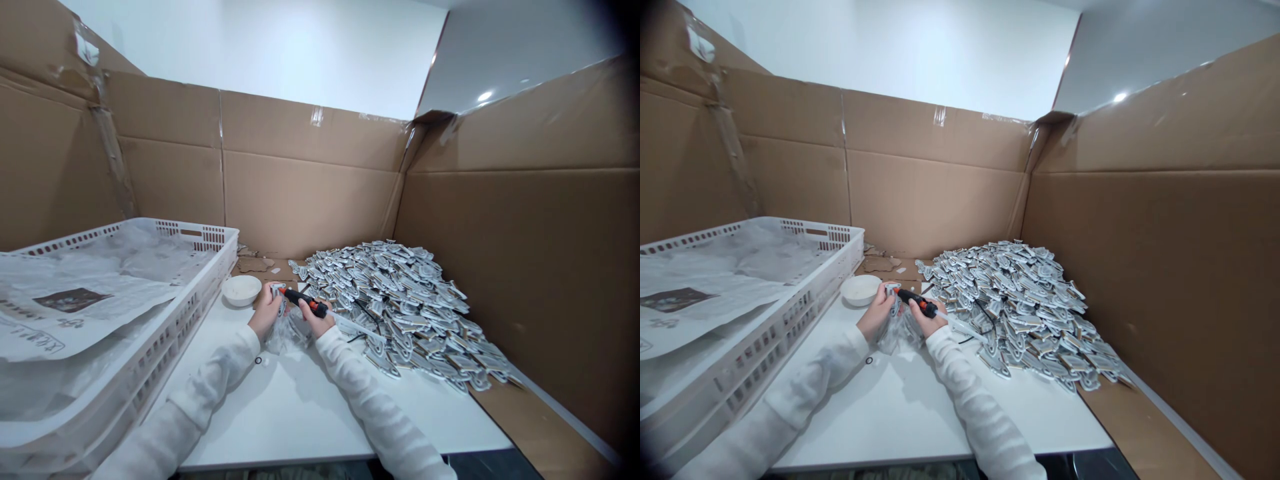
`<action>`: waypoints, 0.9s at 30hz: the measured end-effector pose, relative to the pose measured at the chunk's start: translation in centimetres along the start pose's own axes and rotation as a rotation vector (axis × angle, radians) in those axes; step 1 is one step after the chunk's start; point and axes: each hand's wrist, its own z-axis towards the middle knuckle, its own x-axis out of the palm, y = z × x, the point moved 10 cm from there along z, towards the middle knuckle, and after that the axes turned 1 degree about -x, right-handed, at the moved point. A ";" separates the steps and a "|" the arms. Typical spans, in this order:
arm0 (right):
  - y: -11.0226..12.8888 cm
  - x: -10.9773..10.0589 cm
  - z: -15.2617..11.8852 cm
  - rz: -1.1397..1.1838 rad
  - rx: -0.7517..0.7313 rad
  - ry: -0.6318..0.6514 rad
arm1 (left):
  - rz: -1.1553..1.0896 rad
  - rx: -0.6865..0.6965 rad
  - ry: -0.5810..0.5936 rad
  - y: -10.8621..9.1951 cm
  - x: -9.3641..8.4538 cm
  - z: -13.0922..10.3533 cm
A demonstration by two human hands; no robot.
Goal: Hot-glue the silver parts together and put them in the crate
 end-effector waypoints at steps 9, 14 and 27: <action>-4.6 -2.2 1.0 -0.010 0.197 -0.256 | 0.006 -0.120 0.018 1.1 0.1 -0.3; -6.0 -0.7 1.6 -0.122 0.231 -0.174 | -0.023 -0.125 0.079 -1.0 1.5 -1.0; -3.0 2.4 1.2 -0.444 0.082 0.169 | 0.469 -0.062 0.584 -7.4 25.8 3.6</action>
